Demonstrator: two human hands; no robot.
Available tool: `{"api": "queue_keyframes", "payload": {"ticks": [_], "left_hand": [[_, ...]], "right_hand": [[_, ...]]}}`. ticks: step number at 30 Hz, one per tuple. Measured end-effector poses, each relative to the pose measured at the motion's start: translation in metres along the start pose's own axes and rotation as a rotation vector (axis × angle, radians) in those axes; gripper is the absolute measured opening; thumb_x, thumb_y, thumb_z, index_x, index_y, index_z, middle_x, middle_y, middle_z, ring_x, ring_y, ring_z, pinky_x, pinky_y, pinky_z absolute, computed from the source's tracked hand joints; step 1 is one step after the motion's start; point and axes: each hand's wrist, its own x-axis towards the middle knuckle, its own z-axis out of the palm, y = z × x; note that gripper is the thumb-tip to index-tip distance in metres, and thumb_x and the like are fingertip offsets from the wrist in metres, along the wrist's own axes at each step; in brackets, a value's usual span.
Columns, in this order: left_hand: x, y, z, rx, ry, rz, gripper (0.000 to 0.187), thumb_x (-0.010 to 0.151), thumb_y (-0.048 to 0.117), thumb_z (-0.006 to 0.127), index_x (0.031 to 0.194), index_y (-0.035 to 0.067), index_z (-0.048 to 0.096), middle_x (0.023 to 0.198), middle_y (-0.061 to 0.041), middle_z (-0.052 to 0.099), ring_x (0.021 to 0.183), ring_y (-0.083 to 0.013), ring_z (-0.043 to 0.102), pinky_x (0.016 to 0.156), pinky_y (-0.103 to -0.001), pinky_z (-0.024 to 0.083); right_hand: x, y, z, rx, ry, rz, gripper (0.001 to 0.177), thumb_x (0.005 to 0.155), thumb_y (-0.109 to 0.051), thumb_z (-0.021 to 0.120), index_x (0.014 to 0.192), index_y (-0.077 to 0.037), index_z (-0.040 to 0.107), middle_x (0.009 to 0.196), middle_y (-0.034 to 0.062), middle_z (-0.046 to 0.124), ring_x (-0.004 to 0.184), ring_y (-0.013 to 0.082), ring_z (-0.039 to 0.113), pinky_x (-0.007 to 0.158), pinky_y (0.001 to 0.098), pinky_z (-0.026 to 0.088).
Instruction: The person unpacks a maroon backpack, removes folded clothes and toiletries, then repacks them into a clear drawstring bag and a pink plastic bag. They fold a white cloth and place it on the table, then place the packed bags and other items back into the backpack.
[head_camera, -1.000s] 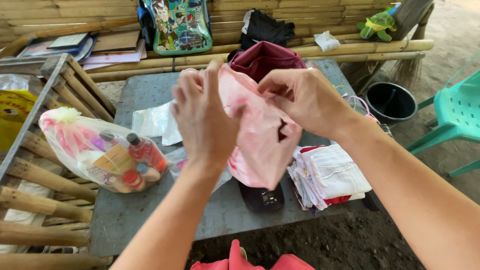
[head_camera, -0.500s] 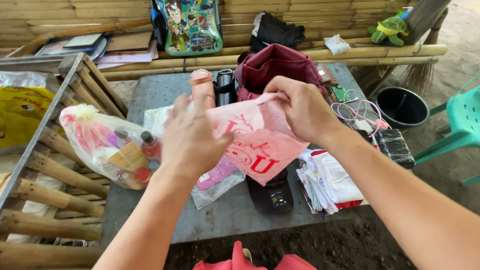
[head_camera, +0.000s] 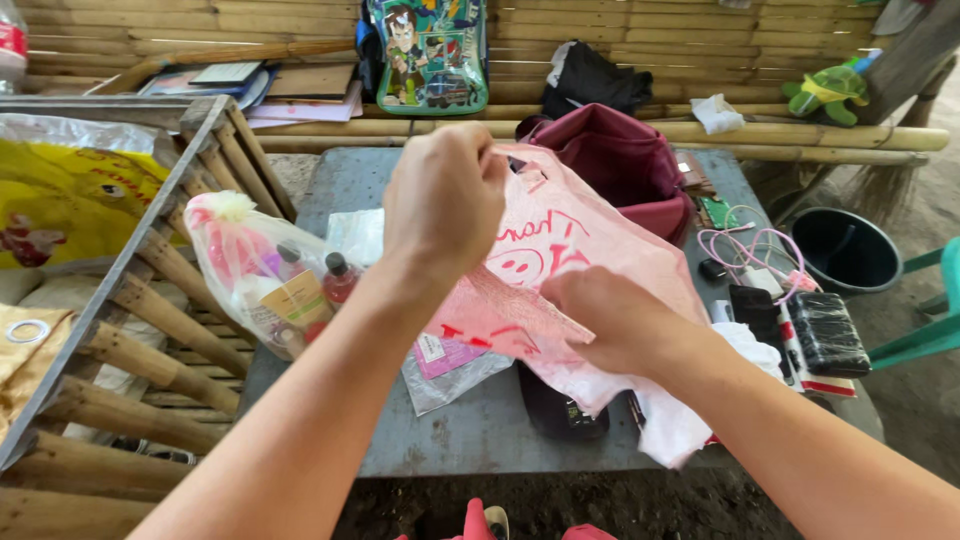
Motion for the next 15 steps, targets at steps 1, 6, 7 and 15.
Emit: {"api": "queue_keyframes", "payload": {"ticks": [1, 6, 7, 15], "left_hand": [[-0.006, 0.0, -0.001, -0.016, -0.009, 0.003, 0.018, 0.093, 0.019, 0.068, 0.085, 0.003, 0.07, 0.086, -0.021, 0.07, 0.086, -0.0438, 0.066, 0.073, -0.052, 0.052], [-0.022, 0.0, -0.007, 0.0, 0.044, 0.057, 0.012, 0.091, 0.016, 0.068, 0.091, 0.004, 0.067, 0.09, -0.018, 0.072, 0.087, -0.0419, 0.067, 0.072, -0.052, 0.05], [-0.024, -0.001, -0.011, 0.002, 0.057, 0.063, 0.012, 0.09, 0.015, 0.068, 0.093, 0.004, 0.066, 0.091, -0.017, 0.073, 0.089, -0.0415, 0.067, 0.072, -0.052, 0.05], [-0.036, -0.01, -0.029, 0.063, -0.022, 0.021, 0.014, 0.094, 0.017, 0.066, 0.087, 0.005, 0.067, 0.085, -0.018, 0.072, 0.084, -0.0421, 0.068, 0.071, -0.052, 0.051]], "right_hand": [[0.006, 0.002, 0.009, 0.06, 0.241, -0.078, 0.041, 0.074, -0.006, 0.066, 0.114, -0.005, 0.067, 0.106, 0.0201, 0.071, 0.105, 0.0393, 0.065, 0.09, 0.0472, 0.049], [0.03, 0.023, 0.057, 0.179, 0.195, -0.094, 0.038, 0.089, -0.001, 0.051, 0.122, -0.005, 0.068, 0.117, 0.0196, 0.072, 0.111, 0.0355, 0.066, 0.095, 0.0438, 0.049], [0.037, 0.024, 0.065, 0.179, 0.016, -0.063, 0.038, 0.09, -0.002, 0.051, 0.123, -0.007, 0.069, 0.12, 0.0174, 0.072, 0.113, 0.0325, 0.067, 0.097, 0.0419, 0.049], [0.08, 0.025, 0.05, 0.377, -0.084, -0.008, 0.114, 0.076, -0.04, 0.081, 0.166, -0.018, 0.015, 0.159, 0.0197, 0.036, 0.139, 0.0324, 0.039, 0.108, 0.0395, 0.035]]}}
